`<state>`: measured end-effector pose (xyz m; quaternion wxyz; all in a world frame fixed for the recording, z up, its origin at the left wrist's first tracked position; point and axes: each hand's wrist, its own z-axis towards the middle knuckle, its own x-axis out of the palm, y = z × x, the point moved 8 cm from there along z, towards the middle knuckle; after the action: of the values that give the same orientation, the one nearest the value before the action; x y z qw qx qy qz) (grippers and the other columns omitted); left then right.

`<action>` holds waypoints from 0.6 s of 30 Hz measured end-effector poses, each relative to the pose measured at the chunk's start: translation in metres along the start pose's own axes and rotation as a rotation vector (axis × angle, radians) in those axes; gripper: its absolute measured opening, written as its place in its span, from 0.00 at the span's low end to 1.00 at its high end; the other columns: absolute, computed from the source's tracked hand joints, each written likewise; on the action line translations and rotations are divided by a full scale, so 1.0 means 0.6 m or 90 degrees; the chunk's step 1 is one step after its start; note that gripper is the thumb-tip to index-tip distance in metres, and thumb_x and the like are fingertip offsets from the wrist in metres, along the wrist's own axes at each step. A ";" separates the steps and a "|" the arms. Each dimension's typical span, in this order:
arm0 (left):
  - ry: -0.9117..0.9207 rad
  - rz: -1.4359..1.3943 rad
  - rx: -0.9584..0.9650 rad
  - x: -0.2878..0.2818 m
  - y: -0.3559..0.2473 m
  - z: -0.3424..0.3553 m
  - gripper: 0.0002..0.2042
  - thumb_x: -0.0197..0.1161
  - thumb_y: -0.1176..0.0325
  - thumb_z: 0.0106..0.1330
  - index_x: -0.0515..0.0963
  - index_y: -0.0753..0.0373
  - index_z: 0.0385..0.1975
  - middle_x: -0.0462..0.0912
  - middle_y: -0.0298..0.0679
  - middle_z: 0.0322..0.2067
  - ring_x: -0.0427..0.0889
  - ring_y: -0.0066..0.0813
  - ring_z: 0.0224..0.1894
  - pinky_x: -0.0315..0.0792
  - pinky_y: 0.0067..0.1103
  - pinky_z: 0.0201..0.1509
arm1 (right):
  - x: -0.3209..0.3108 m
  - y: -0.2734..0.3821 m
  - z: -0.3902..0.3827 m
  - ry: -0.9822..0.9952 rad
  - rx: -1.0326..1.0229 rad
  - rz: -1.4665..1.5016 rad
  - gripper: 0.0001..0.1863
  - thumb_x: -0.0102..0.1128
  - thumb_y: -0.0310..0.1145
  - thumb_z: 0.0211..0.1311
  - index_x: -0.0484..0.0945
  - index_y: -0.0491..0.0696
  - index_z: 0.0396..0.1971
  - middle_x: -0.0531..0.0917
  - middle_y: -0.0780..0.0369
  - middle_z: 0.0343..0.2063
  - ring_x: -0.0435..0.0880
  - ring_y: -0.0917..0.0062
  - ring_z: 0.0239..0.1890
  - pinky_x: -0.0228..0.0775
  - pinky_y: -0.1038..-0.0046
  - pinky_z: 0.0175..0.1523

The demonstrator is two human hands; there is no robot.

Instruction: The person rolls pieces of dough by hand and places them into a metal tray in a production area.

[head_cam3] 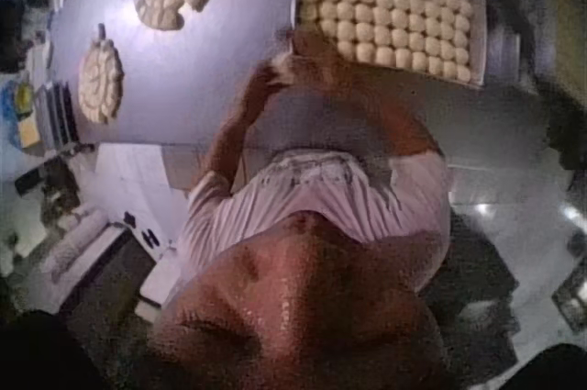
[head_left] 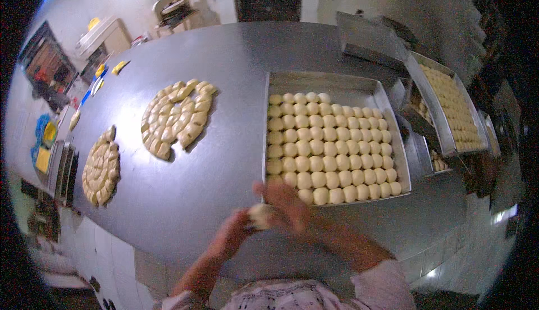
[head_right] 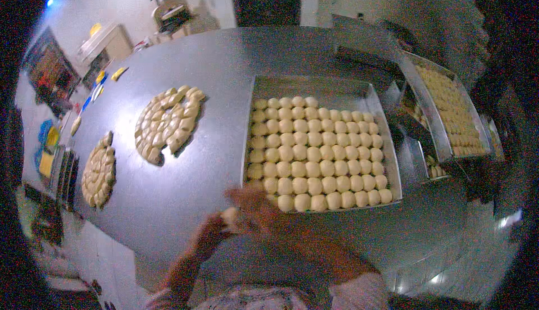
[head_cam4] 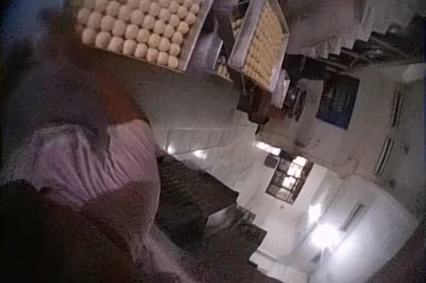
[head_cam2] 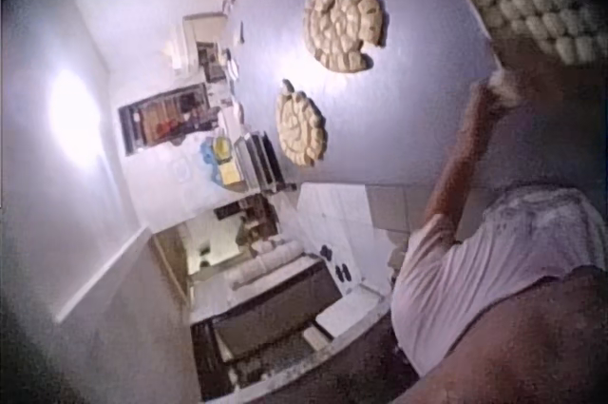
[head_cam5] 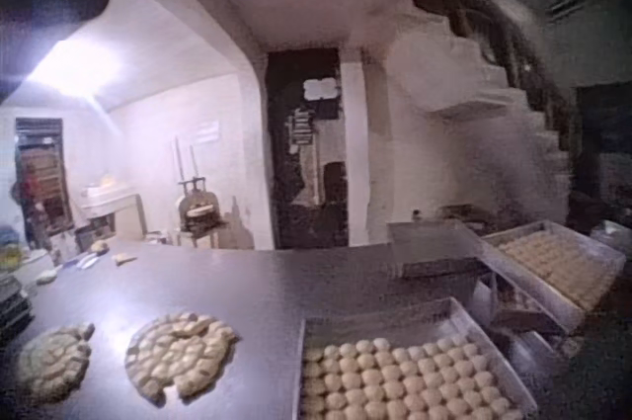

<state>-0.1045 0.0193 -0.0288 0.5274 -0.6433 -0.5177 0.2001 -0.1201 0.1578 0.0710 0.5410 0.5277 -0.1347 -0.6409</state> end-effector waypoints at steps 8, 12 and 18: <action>-0.250 0.522 0.341 -0.194 -0.122 0.103 0.14 0.58 0.73 0.54 0.72 0.62 0.42 0.76 0.43 0.38 0.74 0.36 0.41 0.67 0.30 0.46 | -0.017 -0.029 -0.388 -0.237 0.519 -0.253 0.18 0.47 0.36 0.59 0.69 0.43 0.47 0.71 0.53 0.47 0.68 0.62 0.50 0.54 0.64 0.58; -0.536 0.827 0.467 -0.332 -0.204 0.169 0.26 0.58 0.69 0.53 0.61 0.67 0.53 0.66 0.56 0.44 0.68 0.53 0.45 0.62 0.38 0.49 | -0.061 -0.063 -0.376 -0.207 0.575 -0.696 0.23 0.45 0.41 0.59 0.66 0.41 0.49 0.64 0.45 0.51 0.62 0.56 0.54 0.47 0.55 0.59; -0.521 0.833 0.274 -0.367 -0.198 0.217 0.28 0.58 0.68 0.52 0.59 0.62 0.55 0.71 0.51 0.40 0.70 0.48 0.43 0.64 0.35 0.48 | 0.033 -0.061 -0.366 -0.290 0.489 -0.434 0.17 0.51 0.35 0.54 0.67 0.41 0.41 0.67 0.48 0.44 0.62 0.52 0.49 0.49 0.54 0.56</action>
<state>-0.3475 -0.1235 -0.0346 0.1837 -0.5761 -0.1377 0.7845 0.0434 0.2424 -0.0562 0.0291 0.5486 -0.2937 -0.7822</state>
